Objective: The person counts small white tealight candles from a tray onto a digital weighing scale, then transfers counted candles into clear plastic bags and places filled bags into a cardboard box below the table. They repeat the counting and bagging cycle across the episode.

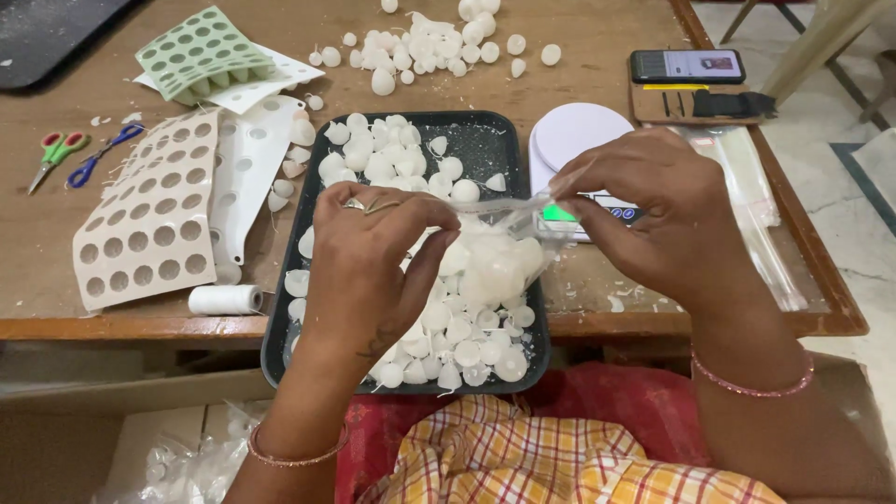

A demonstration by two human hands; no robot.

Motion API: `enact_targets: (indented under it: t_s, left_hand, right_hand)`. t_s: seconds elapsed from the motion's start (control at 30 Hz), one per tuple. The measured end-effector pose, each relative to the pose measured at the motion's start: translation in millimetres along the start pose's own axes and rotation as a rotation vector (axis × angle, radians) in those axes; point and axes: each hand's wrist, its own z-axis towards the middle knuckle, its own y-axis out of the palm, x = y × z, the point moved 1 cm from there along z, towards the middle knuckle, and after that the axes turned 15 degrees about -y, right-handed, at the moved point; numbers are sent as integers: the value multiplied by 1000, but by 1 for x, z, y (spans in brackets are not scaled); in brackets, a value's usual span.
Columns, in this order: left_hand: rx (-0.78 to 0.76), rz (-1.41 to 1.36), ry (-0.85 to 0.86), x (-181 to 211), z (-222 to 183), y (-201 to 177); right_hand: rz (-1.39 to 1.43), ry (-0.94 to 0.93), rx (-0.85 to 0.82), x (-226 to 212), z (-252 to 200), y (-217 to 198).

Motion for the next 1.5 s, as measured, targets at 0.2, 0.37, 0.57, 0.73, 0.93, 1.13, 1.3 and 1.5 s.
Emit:
enact_targets:
  t_s: [0.2, 0.37, 0.57, 0.73, 0.93, 1.13, 1.3, 1.5]
  left_hand:
    - [101, -31, -53, -6, 0, 6]
    - [89, -74, -90, -10, -2, 11]
    - [29, -121, -164, -5, -9, 14]
    - [-58, -466, -289, -10, -20, 40]
    - [-256, -433, -528, -23, -30, 77]
    - [-241, -659, -636, -27, -31, 90]
    - [-217, -692, -671, -25, -31, 90]
    - [-168, -670, -599, -17, -27, 85]
  right_hand:
    - [-5, -3, 30, 5, -5, 0]
    - [15, 8, -13, 6, -5, 7]
    - [18, 92, 0, 6, -10, 10]
    - [47, 115, 10, 6, -15, 12]
    - [209, 201, 54, 8, -21, 15]
    - [354, 319, 155, 35, -64, 17]
    - [853, 400, 389, 23, -58, 21]
    - [1002, 473, 342, 25, -72, 57]
